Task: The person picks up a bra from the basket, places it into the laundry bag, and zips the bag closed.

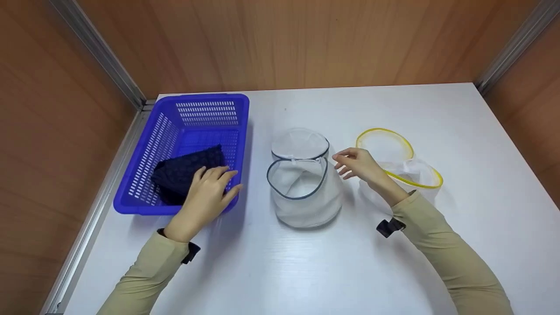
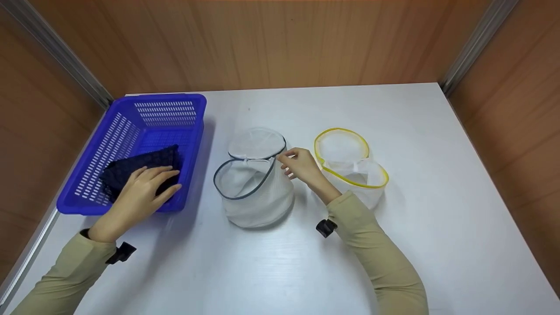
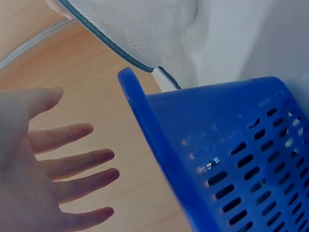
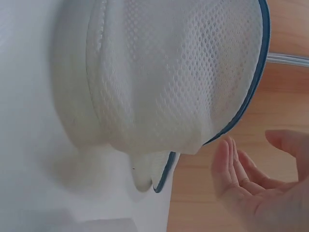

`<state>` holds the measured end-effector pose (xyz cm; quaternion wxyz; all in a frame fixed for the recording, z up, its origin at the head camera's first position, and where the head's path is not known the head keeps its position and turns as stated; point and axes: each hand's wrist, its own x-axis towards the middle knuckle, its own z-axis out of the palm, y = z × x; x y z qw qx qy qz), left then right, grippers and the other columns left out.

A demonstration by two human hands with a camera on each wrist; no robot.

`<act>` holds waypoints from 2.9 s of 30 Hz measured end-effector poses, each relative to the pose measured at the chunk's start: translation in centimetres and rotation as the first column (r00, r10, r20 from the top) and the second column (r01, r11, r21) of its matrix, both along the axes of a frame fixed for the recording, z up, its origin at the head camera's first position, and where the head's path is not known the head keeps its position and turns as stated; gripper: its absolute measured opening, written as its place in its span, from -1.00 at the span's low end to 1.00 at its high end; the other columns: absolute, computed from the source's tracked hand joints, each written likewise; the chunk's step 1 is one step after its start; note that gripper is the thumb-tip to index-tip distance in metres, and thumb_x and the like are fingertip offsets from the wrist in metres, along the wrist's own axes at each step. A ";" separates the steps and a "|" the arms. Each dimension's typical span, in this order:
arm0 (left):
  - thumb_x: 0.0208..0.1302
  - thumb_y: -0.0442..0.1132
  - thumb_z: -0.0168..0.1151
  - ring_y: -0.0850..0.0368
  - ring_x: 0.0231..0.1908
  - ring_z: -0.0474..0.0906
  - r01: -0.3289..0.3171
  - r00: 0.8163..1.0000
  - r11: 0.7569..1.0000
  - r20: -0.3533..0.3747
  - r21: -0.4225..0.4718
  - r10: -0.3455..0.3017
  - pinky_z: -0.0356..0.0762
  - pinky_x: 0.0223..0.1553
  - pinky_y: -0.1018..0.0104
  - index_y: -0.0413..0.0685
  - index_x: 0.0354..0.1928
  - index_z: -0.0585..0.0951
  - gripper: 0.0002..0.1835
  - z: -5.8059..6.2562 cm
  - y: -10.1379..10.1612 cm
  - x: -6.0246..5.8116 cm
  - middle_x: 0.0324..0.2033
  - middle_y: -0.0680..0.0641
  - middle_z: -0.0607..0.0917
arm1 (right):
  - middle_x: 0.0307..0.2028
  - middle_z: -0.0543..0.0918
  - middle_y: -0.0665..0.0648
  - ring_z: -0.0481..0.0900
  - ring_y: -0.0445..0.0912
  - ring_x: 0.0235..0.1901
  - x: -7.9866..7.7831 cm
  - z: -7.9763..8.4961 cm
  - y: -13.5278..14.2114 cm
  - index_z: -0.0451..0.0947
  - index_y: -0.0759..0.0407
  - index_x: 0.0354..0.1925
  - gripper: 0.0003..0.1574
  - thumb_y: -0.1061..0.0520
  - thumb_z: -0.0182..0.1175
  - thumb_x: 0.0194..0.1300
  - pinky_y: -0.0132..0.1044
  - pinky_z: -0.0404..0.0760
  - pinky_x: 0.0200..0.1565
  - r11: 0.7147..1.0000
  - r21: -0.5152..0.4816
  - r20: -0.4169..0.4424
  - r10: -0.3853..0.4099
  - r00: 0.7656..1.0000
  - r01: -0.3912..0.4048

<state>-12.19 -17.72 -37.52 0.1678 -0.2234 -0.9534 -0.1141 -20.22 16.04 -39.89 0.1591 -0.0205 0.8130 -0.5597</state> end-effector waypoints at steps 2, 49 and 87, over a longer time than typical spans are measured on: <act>0.14 -0.13 0.18 -0.11 -0.12 0.49 0.011 1.000 1.000 -0.008 0.003 -0.011 0.25 0.02 -0.13 -0.21 -0.15 0.59 -0.68 0.2 -0.1 0.0 -0.19 -0.21 0.61 | -0.47 0.57 0.12 0.55 -0.18 -0.57 -0.1 -0.1 -0.5 0.36 0.45 -0.04 -0.46 0.02 0.07 0.21 -0.40 0.57 -0.51 1.000 0.016 0.043 -0.024 0.999 0.023; 0.16 -0.24 0.12 -0.18 -0.35 0.57 0.040 0.953 0.981 0.302 -0.188 0.018 0.50 -0.33 -0.03 -0.37 -0.25 0.57 -0.73 3.1 -3.7 -5.0 -0.38 -0.27 0.64 | -0.50 0.57 0.00 0.54 -0.25 -0.46 0.5 -2.5 -0.9 0.29 0.44 0.06 -0.52 0.43 0.05 0.13 -0.40 0.58 -0.35 0.921 -0.359 0.285 -0.048 0.957 0.153; -0.11 -0.03 0.36 -0.30 -0.02 0.37 0.063 0.623 0.871 0.701 -0.487 0.347 0.37 -0.09 -0.16 -0.39 -0.03 0.42 -0.32 2.5 -4.6 -7.6 -0.03 -0.41 0.45 | -0.43 0.59 0.01 0.56 -0.21 -0.40 0.8 -2.7 0.1 0.22 0.50 0.11 -0.47 0.43 0.04 0.13 -0.37 0.58 -0.26 0.897 -0.427 0.277 0.007 0.961 0.116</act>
